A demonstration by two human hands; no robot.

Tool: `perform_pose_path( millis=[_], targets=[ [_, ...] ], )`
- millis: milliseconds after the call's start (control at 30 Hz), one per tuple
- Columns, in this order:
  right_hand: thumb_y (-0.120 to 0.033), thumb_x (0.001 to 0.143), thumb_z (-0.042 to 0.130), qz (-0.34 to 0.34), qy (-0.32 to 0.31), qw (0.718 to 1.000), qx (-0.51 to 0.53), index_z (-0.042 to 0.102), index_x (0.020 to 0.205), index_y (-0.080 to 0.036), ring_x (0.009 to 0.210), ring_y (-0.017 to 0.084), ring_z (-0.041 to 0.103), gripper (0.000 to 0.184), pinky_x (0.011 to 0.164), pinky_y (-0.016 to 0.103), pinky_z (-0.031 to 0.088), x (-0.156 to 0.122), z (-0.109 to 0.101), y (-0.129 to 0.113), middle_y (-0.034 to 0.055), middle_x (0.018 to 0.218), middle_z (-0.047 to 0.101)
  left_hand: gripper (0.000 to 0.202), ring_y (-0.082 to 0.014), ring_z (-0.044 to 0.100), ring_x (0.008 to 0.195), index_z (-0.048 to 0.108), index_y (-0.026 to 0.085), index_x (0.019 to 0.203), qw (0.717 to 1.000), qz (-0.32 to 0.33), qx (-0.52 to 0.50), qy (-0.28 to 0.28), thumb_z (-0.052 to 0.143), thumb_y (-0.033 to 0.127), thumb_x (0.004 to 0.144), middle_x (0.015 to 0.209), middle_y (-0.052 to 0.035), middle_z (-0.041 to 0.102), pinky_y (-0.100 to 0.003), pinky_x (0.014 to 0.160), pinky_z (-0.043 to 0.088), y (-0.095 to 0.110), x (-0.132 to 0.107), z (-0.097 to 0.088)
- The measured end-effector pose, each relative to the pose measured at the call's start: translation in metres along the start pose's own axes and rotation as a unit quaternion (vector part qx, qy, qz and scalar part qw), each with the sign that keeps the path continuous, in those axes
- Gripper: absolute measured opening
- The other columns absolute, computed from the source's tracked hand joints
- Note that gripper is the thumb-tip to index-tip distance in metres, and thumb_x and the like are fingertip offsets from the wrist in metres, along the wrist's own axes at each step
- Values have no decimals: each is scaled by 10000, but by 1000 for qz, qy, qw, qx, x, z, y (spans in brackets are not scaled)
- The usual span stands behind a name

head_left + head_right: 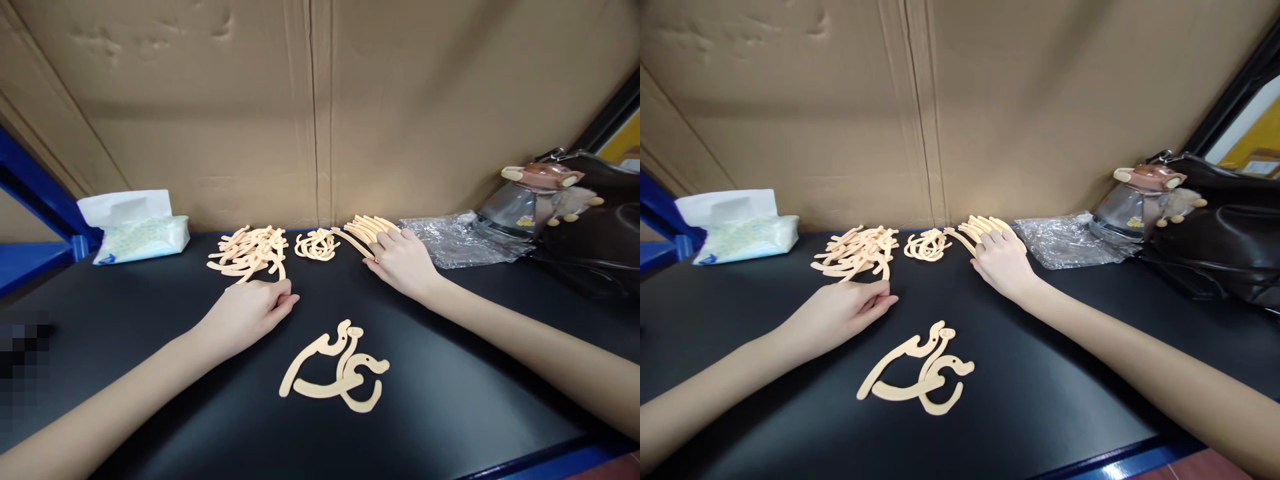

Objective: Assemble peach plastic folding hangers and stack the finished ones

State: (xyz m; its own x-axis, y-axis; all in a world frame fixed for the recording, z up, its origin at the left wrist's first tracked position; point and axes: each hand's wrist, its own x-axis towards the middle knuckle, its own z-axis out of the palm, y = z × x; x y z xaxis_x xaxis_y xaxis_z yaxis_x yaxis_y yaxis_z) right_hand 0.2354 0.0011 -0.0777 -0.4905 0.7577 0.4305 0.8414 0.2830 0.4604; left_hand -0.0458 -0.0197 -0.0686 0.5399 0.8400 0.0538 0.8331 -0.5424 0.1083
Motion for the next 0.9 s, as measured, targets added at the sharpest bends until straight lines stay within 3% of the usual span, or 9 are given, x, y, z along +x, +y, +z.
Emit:
perform_pose_path(
  millis=[167,467,600,700,800,900],
  targets=[
    [-293,970,458,21,-17,999,19,723,887,-99,937,275,577,339,764,368,339,17,-1,1,153,926,667,348,-168,487,516,364,217,666,1000,-3,6,-2,327,417,948,570,11,524,-272,513,241,0,0,1],
    [-332,900,563,73,-102,991,44,731,911,-90,901,291,627,295,770,375,373,59,4,-7,182,909,706,349,-172,507,535,375,218,664,1000,5,7,9,338,418,948,580,4,539,-273,508,246,-1,1,1],
    [-302,897,591,98,-147,982,60,703,890,-122,843,217,635,212,810,366,413,69,6,-9,89,852,704,347,-171,507,531,382,218,665,1000,7,4,13,340,419,945,580,4,542,-275,504,255,-2,1,2],
    [-308,878,610,120,-163,976,76,694,851,-133,775,196,635,196,781,348,419,71,2,-6,63,793,698,345,-171,507,528,386,218,664,1000,7,2,13,346,419,942,577,7,539,-274,504,261,-2,1,2],
    [-291,827,624,145,-158,973,90,703,757,-135,706,225,637,188,707,339,374,67,-8,0,96,693,694,339,-170,491,510,390,220,667,1000,4,-3,10,355,419,939,566,13,528,-276,507,260,-1,0,0],
    [-274,820,597,159,-133,974,92,706,742,-134,741,256,637,194,720,359,352,51,-26,5,122,733,707,335,-171,483,507,388,221,668,1000,-3,-11,4,370,426,933,567,17,528,-279,515,257,0,-1,-1]
  ],
)
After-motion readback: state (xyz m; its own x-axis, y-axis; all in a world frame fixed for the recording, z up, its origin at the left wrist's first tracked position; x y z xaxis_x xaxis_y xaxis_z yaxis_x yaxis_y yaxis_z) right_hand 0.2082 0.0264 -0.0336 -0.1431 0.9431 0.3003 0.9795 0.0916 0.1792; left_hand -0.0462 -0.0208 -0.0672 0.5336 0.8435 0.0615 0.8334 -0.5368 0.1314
